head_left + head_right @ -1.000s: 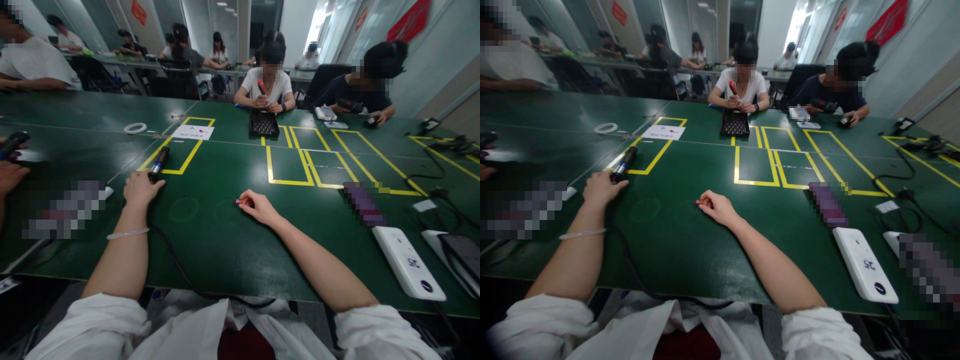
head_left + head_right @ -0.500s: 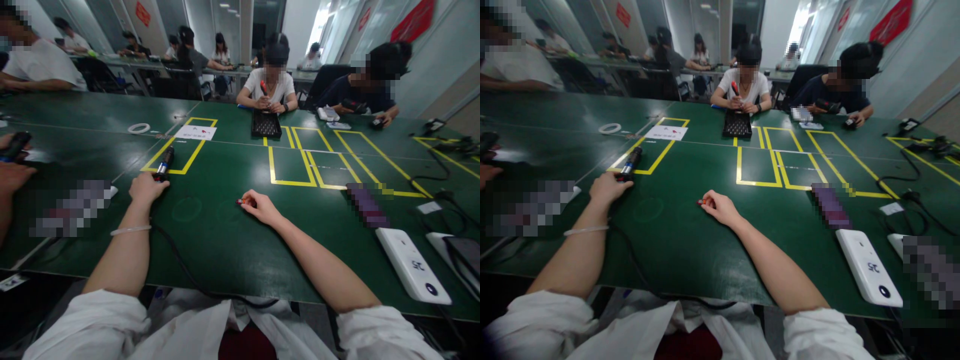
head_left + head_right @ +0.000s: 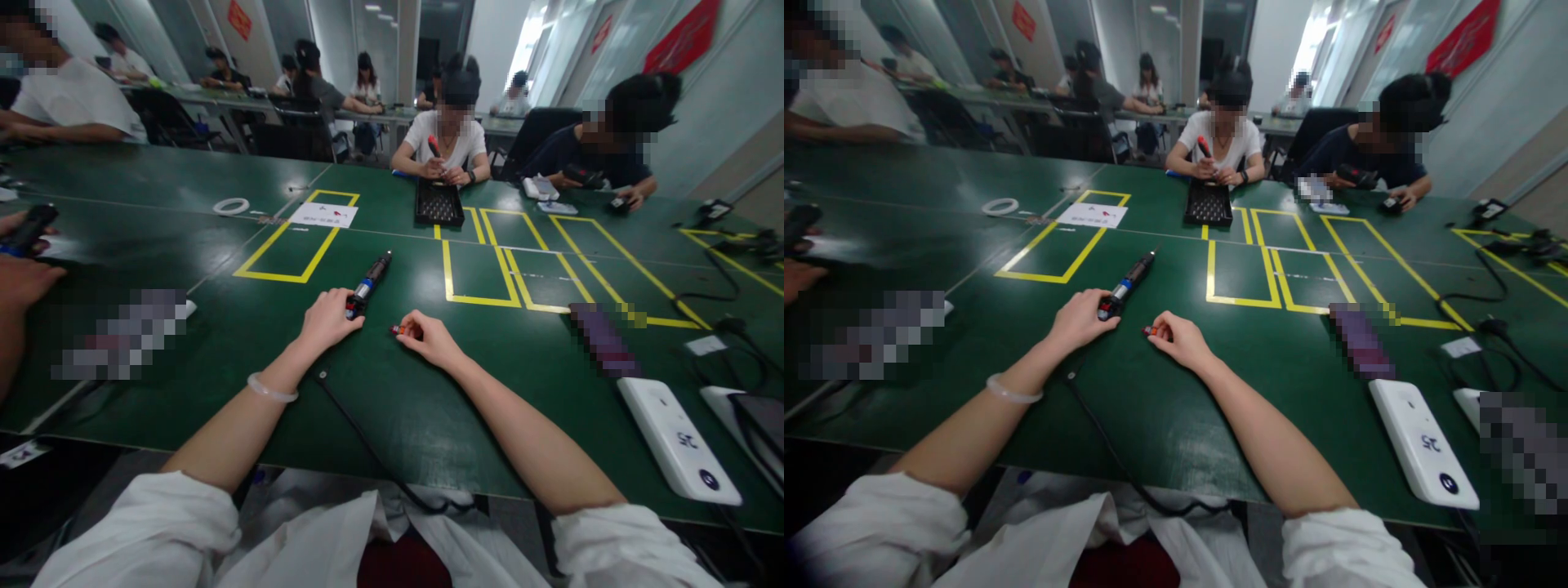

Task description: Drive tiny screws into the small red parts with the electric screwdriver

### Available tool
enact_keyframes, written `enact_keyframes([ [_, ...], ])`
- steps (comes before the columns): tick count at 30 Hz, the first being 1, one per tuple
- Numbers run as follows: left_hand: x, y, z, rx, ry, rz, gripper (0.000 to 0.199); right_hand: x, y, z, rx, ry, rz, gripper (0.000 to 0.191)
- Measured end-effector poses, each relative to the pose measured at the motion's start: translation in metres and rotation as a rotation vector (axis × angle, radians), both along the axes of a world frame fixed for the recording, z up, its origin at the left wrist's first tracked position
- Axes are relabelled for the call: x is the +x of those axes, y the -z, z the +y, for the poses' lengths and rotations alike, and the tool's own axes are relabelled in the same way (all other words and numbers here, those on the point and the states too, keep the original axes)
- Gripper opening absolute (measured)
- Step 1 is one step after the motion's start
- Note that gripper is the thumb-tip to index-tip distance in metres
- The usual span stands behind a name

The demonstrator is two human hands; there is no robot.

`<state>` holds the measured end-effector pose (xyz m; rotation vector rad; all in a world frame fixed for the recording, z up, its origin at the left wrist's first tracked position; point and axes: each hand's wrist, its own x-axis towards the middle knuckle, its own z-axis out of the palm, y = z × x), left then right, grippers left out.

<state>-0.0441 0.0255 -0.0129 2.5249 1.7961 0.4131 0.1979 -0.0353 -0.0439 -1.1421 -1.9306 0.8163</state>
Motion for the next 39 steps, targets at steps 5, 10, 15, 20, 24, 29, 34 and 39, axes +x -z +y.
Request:
enact_keyframes([
  [5, 0.032, 0.000, -0.024, -0.006, 0.197, -0.044, 0.052, 0.000, 0.001, 0.001, 0.006, 0.018, 0.001, 0.017],
  [10, 0.042, -0.002, -0.035, -0.039, 0.314, -0.068, 0.049, 0.000, 0.004, 0.002, -0.013, 0.044, -0.042, 0.017],
  [15, 0.041, -0.002, -0.036, -0.051, 0.363, -0.070, 0.050, -0.002, 0.005, 0.003, 0.017, 0.049, -0.131, 0.019],
  [20, 0.041, -0.002, -0.037, -0.051, 0.384, -0.063, 0.051, -0.006, 0.004, 0.004, 0.012, 0.064, -0.133, 0.020],
  [24, 0.040, -0.003, -0.037, -0.065, 0.384, -0.066, 0.052, -0.005, 0.005, 0.003, 0.012, 0.013, -0.074, 0.021],
  [29, 0.039, -0.002, -0.036, -0.072, 0.393, -0.074, 0.053, -0.003, 0.005, 0.002, 0.037, -0.040, -0.026, 0.011],
  [34, 0.040, 0.000, -0.036, -0.060, 0.390, -0.073, 0.052, -0.002, 0.005, 0.003, 0.047, 0.021, -0.039, 0.005],
  [39, 0.044, -0.002, -0.040, -0.056, 0.381, -0.044, 0.049, -0.001, 0.006, 0.005, 0.060, 0.030, -0.032, 0.007],
])
